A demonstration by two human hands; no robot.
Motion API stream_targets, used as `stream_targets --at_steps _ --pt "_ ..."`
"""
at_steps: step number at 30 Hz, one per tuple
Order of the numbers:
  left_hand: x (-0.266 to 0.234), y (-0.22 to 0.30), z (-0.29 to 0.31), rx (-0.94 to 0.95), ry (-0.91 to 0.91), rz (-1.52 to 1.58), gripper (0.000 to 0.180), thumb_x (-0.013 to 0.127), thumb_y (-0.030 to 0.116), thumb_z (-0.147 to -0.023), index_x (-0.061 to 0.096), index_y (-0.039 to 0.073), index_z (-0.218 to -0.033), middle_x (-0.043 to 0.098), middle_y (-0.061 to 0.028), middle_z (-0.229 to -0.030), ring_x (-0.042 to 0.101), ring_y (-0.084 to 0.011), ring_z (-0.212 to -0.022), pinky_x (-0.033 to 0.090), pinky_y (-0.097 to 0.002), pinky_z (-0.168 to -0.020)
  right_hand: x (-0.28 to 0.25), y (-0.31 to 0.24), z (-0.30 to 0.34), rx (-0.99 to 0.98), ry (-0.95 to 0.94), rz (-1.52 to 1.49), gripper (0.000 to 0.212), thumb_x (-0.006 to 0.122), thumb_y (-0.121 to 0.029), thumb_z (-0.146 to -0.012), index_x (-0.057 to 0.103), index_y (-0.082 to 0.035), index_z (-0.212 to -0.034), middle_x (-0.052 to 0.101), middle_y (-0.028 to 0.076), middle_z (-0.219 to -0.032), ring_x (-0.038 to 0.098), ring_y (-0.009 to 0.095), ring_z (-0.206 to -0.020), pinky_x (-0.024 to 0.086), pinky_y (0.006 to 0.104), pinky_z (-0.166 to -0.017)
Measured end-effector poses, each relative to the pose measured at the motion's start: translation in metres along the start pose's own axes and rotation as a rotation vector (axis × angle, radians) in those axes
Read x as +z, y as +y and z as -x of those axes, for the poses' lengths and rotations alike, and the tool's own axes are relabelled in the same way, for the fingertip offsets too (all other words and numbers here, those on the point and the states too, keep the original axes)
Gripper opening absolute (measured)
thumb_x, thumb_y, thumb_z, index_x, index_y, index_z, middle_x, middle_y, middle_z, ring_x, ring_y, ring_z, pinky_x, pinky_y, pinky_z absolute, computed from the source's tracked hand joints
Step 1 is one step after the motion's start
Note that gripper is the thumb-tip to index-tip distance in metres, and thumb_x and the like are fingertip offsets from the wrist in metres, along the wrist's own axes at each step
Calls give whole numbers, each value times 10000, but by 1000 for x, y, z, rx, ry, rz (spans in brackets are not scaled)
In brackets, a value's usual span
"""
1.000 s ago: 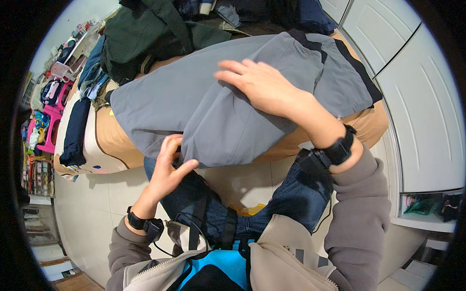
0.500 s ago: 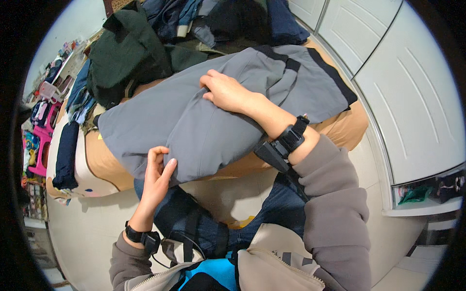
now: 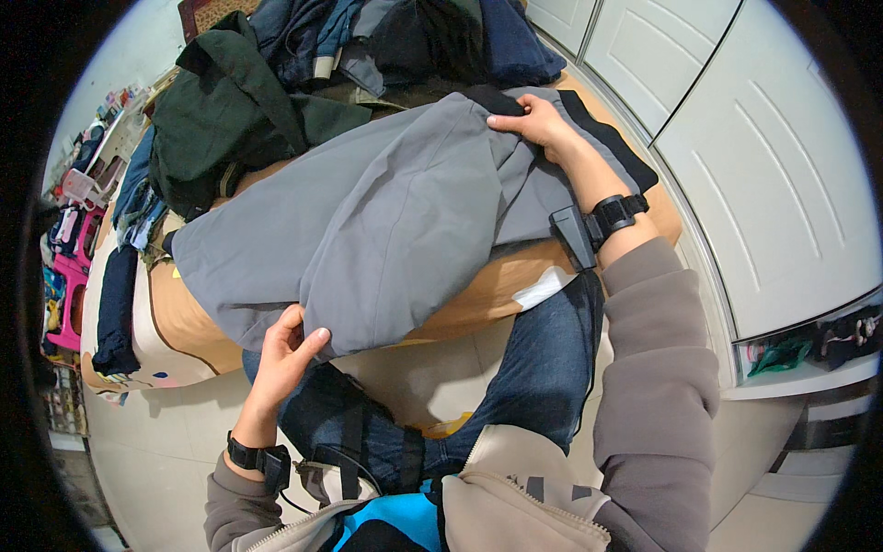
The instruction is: The person folds a pair of dark blue pants and then a pair of gray pants on a bed. They smooth and align the garments, fold them into compact rectangles, and place them on a pile of other folded clothes.
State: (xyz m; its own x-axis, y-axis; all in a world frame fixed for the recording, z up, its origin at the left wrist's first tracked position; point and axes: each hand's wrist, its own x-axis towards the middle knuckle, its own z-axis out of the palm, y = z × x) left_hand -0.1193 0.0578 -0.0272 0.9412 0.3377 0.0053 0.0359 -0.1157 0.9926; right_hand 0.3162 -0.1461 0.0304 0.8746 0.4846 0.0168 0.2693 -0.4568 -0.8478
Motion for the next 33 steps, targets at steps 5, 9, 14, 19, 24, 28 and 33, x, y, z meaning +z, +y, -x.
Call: stream_targets --at_steps 5,9,14,19,24,28,33 --pt "-7 12 -8 89 157 -1 193 553 130 -990 476 50 -832 389 85 -787 328 -19 -745 294 -196 -632 -15 -17 -3 55 -7 -274 280 794 -274 -813 593 -83 -843 574 -25 -782 518 98 -728 428 245 -687" --pt "-11 22 -26 140 315 -195 315 578 147 -976 410 48 -728 300 58 -675 287 -36 -658 262 -228 -550 -27 -14 -17 74 199 52 315 771 -276 -804 529 -82 -745 542 24 -693 509 163 -638 440 343 -572" --pt "-2 25 -31 208 382 -570 295 657 110 -906 430 11 -748 321 -65 -637 350 -97 -617 339 -272 -541 -17 -5 -36 -44 23 663 528 703 -451 -835 671 40 -1028 693 202 -1045 668 341 -929 516 456 -753" --pt "-3 29 -30 535 379 -646 255 700 71 -858 472 -4 -770 405 -101 -662 388 -170 -586 379 -294 -549 -16 -14 -17 126 -75 423 475 657 -464 -904 677 7 -960 655 62 -868 583 159 -782 464 298 -676" --pt "-37 55 -36 372 440 -452 238 713 112 -876 528 19 -759 431 28 -651 383 -57 -627 327 -216 -549 -36 -31 -5 -63 87 -172 383 681 -421 -896 702 -50 -988 669 60 -875 601 174 -766 478 326 -694" --pt "-63 61 -82 494 438 -435 280 677 166 -920 525 21 -736 445 43 -650 392 -46 -623 335 -222 -552 -49 -22 -28 -12 179 -437 435 664 -430 -907 663 -23 -1061 671 104 -939 615 221 -845 488 395 -783" --pt "-55 16 -133 66 245 -521 338 681 258 -917 527 19 -735 452 34 -618 377 -57 -611 343 -238 -544 -26 35 -44 92 230 -125 368 702 -333 -884 673 -4 -1048 679 161 -1063 631 260 -923 482 411 -839"
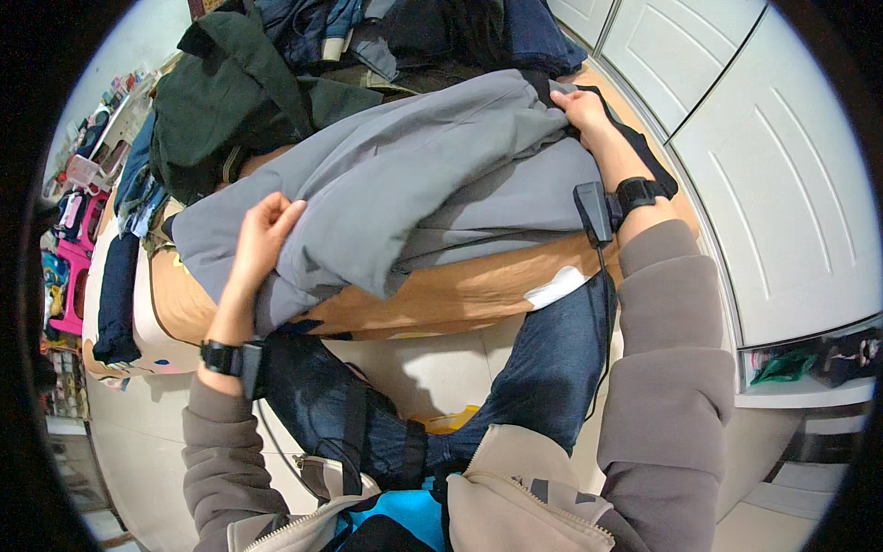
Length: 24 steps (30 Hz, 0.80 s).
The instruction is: The person folds a pair of dark blue pants and then a pair of gray pants on a bed. They smooth and align the garments, fold them into compact rectangles, and place them on a pile of other folded clothes.
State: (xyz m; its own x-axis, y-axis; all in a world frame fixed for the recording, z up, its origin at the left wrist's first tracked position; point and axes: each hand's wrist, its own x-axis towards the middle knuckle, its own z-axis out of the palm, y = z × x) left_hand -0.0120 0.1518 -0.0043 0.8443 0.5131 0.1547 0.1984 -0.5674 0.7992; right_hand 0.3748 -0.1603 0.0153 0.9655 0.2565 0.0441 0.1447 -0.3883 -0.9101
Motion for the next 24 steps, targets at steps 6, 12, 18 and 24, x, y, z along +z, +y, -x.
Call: stream_targets --at_steps 6,12,18,24 --pt "5 -26 3 99 41 109 327 680 251 -910 531 6 -753 459 -3 -625 407 -64 -636 374 -246 -575 -3 -18 66 -803 394 369 234 679 -233 -875 658 -15 -957 647 97 -909 611 225 -855 485 361 -791" --pt "11 -12 8 96 217 -83 252 714 221 -875 567 20 -908 582 -71 -795 546 -136 -723 466 -290 -684 -27 -7 211 -1064 -90 411 62 666 -41 -828 630 -25 -876 625 106 -900 605 295 -876 466 340 -825" --pt "8 51 29 677 400 -350 371 724 24 -781 556 26 -1112 602 -140 -1122 606 -336 -1005 471 -410 -912 -81 26 204 -820 674 552 261 729 -147 -809 643 -29 -1025 657 79 -970 612 226 -894 464 341 -811" --pt "59 122 65 1451 -139 -474 272 743 186 -702 606 93 -918 637 -48 -933 626 -218 -970 503 -350 -898 -124 37 149 -185 239 202 350 740 -246 -854 647 22 -1058 669 56 -953 591 122 -843 473 268 -769"
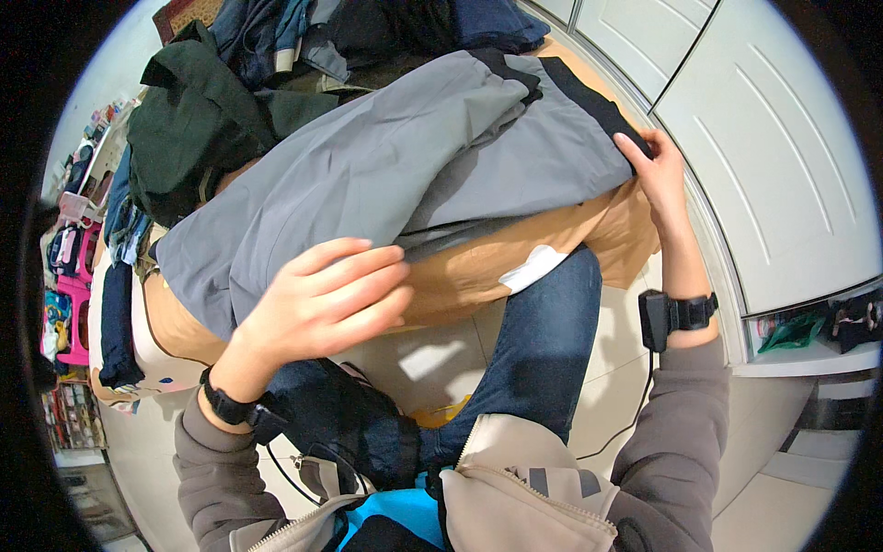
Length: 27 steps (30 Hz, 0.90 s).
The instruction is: The person folds a pair of dark blue pants and then a pair of gray pants on a bed. They smooth and align the garments, fold them into compact rectangles, and place them on a pile of other folded clothes.
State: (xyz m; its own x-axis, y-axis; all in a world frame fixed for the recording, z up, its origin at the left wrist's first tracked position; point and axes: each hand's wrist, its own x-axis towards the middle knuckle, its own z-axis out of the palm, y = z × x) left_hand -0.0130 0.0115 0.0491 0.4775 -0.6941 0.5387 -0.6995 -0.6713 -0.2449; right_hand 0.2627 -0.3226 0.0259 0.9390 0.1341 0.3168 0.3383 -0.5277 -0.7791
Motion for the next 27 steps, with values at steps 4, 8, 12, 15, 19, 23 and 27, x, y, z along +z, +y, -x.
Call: stream_targets --at_steps 4,8,12,15,19,23,27 --pt "4 -9 -5 -249 -292 -15 410 784 328 -613 535 111 -856 501 -18 -767 543 -182 -839 428 -320 -854 -5 -7 -28 -69 -133 -115 325 716 -271 -874 667 23 -1003 644 25 -852 556 99 -763 459 256 -705" --pt "-9 -23 15 -260 -192 -56 373 806 274 -613 478 102 -652 495 -27 -671 519 -221 -721 431 -356 -782 -19 -26 -77 -80 -13 -95 322 685 -309 -900 669 7 -962 623 17 -777 537 82 -676 449 257 -593" --pt "-19 -26 26 -234 -264 -92 359 797 285 -624 478 120 -647 461 -6 -632 504 -183 -713 434 -323 -774 -10 -33 -110 143 -147 -294 278 669 -281 -921 662 -4 -949 641 46 -795 573 123 -648 487 288 -582" --pt "-18 -23 24 -246 -225 -77 325 796 293 -653 542 107 -732 463 -7 -631 512 -189 -713 433 -319 -754 0 -24 -110 324 -232 -450 287 650 -263 -934 644 -2 -1054 666 94 -954 613 175 -801 524 323 -722" --pt "-9 -16 18 -523 -115 -89 361 792 272 -690 595 84 -927 504 -21 -708 539 -201 -740 419 -318 -739 -10 2 -85 64 -459 -669 394 649 -320 -935 613 8 -1151 663 66 -1070 599 144 -961 476 291 -863" --pt "-2 -15 14 -575 -124 -107 286 766 199 -714 605 79 -917 551 -34 -845 555 -207 -787 403 -322 -737 -25 27 -53 170 -483 -289 451 682 -362 -909 618 -5 -1176 658 18 -1076 582 93 -972 452 254 -883" --pt "2 -18 16 -397 -111 -66 196 737 150 -713 594 82 -829 555 -30 -865 553 -203 -806 411 -323 -741 -34 25 -48 126 -461 -428 364 693 -355 -903 674 -31 -1067 676 -11 -968 590 88 -902 451 266 -858"
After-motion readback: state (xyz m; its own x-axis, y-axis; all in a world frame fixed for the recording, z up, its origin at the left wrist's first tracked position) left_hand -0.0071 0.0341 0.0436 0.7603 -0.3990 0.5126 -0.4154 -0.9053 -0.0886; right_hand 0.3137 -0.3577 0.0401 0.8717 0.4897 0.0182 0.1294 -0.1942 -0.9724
